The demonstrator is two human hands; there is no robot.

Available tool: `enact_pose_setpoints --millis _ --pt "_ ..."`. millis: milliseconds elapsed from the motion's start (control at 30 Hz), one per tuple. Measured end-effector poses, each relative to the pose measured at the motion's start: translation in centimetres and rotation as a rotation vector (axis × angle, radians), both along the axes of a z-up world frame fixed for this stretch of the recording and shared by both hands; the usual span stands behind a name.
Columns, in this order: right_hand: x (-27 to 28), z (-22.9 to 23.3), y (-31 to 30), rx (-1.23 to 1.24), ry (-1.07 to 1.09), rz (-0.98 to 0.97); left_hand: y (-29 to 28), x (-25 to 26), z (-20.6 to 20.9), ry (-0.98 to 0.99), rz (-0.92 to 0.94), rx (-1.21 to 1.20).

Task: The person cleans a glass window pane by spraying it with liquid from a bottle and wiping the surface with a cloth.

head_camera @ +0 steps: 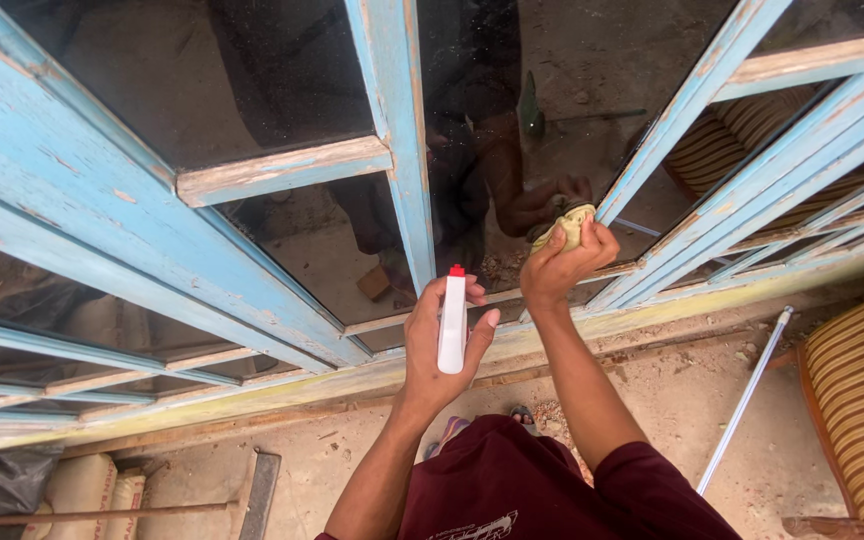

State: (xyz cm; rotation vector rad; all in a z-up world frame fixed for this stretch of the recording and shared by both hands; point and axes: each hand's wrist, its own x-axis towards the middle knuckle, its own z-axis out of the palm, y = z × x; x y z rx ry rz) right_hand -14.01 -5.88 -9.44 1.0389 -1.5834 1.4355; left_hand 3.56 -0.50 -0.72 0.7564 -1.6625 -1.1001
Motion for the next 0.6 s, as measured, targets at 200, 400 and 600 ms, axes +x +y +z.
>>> enact_pose_setpoints --millis 200,400,600 --pt "-3.0 5.8 -1.0 -0.109 0.032 0.045 0.4 -1.2 -0.3 0.009 -0.080 -0.070" --pt "-0.6 2.2 0.9 0.023 0.072 0.018 1.2 -1.9 -0.3 0.004 -0.085 0.001" --pt "-3.8 6.9 0.0 -0.085 0.107 0.026 1.9 -3.7 -0.3 0.008 -0.037 -0.108"
